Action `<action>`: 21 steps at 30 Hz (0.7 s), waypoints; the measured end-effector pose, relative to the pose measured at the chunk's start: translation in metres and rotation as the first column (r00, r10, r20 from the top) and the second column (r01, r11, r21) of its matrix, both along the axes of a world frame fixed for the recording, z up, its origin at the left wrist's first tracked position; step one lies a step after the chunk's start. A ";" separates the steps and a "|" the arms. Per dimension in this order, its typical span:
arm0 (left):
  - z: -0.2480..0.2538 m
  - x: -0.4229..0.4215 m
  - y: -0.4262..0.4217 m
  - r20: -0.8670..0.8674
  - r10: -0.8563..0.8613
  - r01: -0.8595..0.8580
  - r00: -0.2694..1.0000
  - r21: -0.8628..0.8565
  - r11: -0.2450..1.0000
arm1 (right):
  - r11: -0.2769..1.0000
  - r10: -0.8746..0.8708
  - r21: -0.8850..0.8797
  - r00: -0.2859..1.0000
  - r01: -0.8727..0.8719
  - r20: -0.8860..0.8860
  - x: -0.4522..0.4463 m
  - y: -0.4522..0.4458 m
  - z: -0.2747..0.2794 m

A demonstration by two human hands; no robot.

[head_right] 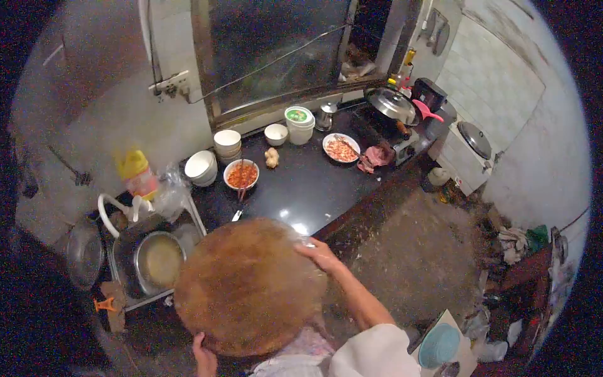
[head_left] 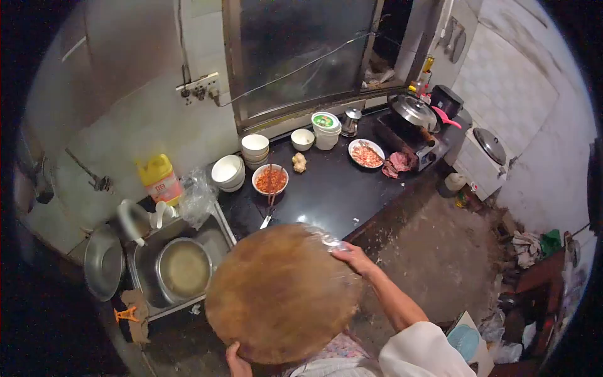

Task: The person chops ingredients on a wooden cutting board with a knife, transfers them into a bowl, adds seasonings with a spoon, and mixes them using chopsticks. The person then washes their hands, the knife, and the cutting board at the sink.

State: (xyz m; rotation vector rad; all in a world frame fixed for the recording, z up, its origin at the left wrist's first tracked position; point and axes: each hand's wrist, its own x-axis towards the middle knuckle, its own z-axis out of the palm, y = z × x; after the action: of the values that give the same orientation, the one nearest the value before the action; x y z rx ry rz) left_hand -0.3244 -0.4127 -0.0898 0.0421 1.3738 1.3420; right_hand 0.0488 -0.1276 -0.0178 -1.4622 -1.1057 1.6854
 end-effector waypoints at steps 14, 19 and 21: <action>-0.015 0.209 0.315 -0.077 -0.357 0.355 0.931 -0.036 0.934 | 0.782 -0.604 -0.087 0.784 0.618 0.144 0.260 0.021 -0.064; -0.006 0.237 0.394 -0.284 -0.296 0.281 0.912 -0.091 0.955 | 0.696 -0.717 -0.120 0.694 0.708 -0.065 0.272 0.045 -0.106; 0.007 0.256 0.387 -0.580 -0.244 0.225 0.777 -0.106 0.969 | 0.643 -0.765 -0.136 0.640 0.754 -0.067 0.254 0.056 -0.107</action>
State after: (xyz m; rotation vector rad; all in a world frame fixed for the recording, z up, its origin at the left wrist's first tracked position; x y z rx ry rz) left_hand -0.0679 -0.0252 -0.0831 0.6443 1.8374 1.1319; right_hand 0.3026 -0.0717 -0.1252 -1.5509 -0.2297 1.1761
